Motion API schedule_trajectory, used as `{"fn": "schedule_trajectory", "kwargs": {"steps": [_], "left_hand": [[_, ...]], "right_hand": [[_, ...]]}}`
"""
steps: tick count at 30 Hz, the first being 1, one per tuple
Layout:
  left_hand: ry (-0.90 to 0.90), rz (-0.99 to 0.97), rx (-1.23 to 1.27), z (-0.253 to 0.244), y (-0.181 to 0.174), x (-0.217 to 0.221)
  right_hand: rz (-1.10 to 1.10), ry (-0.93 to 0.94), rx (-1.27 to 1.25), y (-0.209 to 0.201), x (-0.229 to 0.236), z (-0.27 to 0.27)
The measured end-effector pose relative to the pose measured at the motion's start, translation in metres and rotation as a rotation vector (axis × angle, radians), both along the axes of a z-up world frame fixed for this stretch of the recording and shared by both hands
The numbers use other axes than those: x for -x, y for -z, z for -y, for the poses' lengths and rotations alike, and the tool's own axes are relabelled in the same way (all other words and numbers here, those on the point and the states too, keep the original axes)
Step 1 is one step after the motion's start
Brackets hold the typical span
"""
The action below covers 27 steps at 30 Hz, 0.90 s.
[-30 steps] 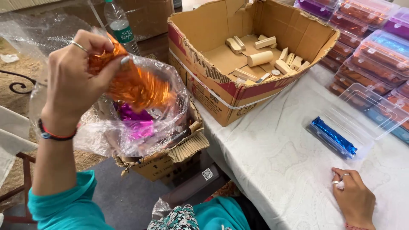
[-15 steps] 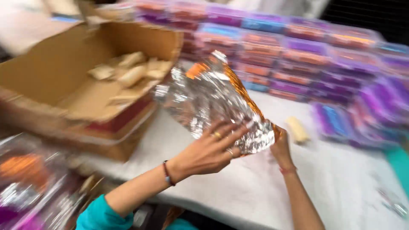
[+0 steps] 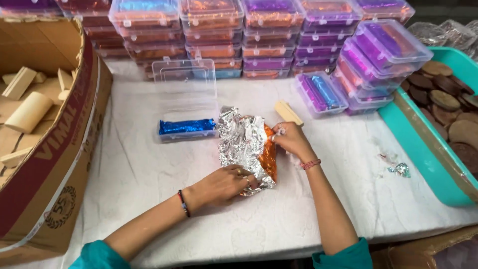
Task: Wrapping wooden stamps in foil and placing them in storage boxes.
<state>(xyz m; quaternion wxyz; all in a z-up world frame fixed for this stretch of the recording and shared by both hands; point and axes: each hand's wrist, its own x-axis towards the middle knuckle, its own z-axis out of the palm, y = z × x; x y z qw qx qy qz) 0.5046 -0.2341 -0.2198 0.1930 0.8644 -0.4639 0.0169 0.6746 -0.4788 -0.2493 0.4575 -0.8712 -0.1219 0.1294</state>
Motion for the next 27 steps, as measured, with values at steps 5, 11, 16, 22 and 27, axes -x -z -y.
{"fn": "schedule_trajectory", "kwargs": {"steps": [5, 11, 16, 22, 27], "left_hand": [[-0.104, -0.525, 0.138, -0.014, -0.046, 0.029], [-0.52, 0.172, 0.162, -0.035, 0.009, -0.05], [-0.695, 0.418, 0.201, -0.083, 0.017, -0.065], [-0.708, 0.474, 0.097, -0.117, 0.018, -0.055], [-0.732, 0.457, 0.048, -0.134, 0.015, -0.056]], "right_hand": [[0.025, -0.039, -0.188, -0.007, 0.013, -0.009], [-0.1, 0.015, -0.046, -0.003, 0.016, -0.019], [0.039, 0.052, -0.053, 0.025, -0.007, -0.002], [-0.047, 0.115, -0.065, -0.041, 0.037, -0.024], [0.029, 0.083, -0.154, -0.017, 0.029, -0.025]]}}
